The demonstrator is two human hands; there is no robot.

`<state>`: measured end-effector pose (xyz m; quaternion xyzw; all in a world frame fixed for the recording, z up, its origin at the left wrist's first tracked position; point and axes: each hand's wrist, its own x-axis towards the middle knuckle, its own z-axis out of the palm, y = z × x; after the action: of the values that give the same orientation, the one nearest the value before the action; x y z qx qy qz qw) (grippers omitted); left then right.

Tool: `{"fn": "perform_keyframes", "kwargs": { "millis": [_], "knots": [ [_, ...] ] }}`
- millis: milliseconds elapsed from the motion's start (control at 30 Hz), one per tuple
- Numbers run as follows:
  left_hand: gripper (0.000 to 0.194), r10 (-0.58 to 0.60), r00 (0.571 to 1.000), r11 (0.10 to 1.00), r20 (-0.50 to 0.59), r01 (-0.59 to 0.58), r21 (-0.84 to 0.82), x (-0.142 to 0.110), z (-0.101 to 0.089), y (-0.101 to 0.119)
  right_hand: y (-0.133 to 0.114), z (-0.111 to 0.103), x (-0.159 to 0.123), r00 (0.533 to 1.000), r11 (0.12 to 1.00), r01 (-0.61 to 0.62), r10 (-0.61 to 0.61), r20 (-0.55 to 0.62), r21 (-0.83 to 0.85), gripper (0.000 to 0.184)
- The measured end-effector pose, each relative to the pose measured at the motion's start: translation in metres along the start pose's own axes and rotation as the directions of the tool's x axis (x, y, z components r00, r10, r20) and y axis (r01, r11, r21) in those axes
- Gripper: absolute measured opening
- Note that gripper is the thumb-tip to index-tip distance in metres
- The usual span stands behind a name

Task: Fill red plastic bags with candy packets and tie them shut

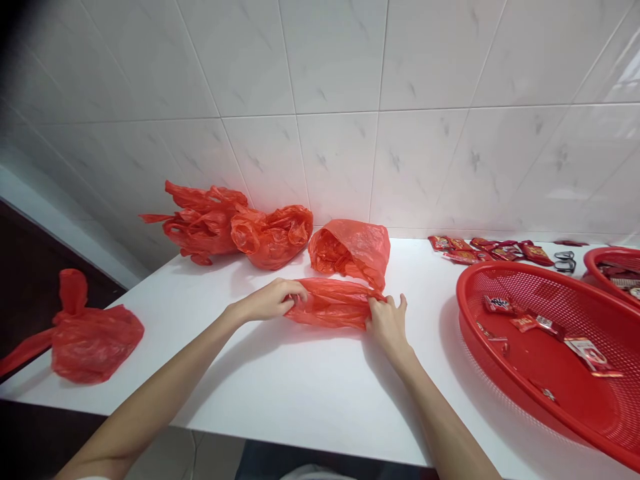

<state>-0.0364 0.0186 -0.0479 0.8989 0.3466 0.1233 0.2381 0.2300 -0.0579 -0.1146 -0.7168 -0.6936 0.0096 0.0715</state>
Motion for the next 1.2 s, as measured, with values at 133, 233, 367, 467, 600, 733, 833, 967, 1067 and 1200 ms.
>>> {"fn": "perform_keyframes", "kwargs": {
  "millis": [133,233,367,467,600,733,833,967,1067,1200],
  "knots": [
    [0.037,0.116,0.942,0.981,-0.314,-0.158,-0.112,-0.01,-0.005,-0.003,-0.002,-0.002,-0.001,1.0,0.999,-0.026,0.026,0.002,0.02,0.048],
    [0.03,0.068,0.784,0.985,-0.617,-0.152,-0.085,-0.019,-0.011,-0.009,-0.003,-0.002,-0.002,1.0,0.999,-0.029,0.029,0.01,0.037,0.045],
    [0.026,0.027,0.586,0.994,-0.81,-0.101,-0.04,-0.026,-0.009,0.001,-0.009,-0.003,-0.004,0.999,0.999,-0.024,0.023,0.036,0.039,0.041],
    [0.028,0.15,0.827,0.985,-0.542,-0.172,0.009,-0.017,0.004,0.021,-0.013,-0.002,-0.005,1.0,0.999,0.007,-0.008,0.019,0.044,0.04],
    [0.032,0.143,0.99,0.977,-0.013,-0.139,0.161,0.011,0.028,0.031,-0.014,0.007,-0.006,0.996,0.994,0.083,-0.08,-0.045,0.073,0.028],
    [0.03,-0.048,0.991,0.934,0.125,0.0,0.358,0.035,0.047,0.018,-0.01,0.016,-0.006,0.988,0.983,0.138,-0.128,-0.086,0.123,0.027],
    [0.021,-0.158,0.975,0.892,0.155,0.073,0.447,0.037,0.048,0.008,-0.007,0.017,-0.005,0.993,0.988,0.108,-0.1,-0.069,0.111,0.022],
    [0.022,-0.251,0.95,0.878,0.184,0.144,0.456,0.028,0.037,-0.001,-0.002,0.014,-0.005,0.999,0.997,-0.036,0.038,-0.03,0.062,0.022],
    [0.012,-0.27,0.94,0.897,0.211,0.166,0.41,0.02,0.029,-0.006,0.005,0.014,-0.004,0.992,0.99,-0.119,0.121,-0.023,0.072,0.02],
    [0.012,-0.266,0.94,0.912,0.213,0.174,0.372,0.013,0.026,-0.004,0.016,0.012,-0.003,0.991,0.984,0.019,0.005,-0.132,0.178,0.021]
  ]
}}
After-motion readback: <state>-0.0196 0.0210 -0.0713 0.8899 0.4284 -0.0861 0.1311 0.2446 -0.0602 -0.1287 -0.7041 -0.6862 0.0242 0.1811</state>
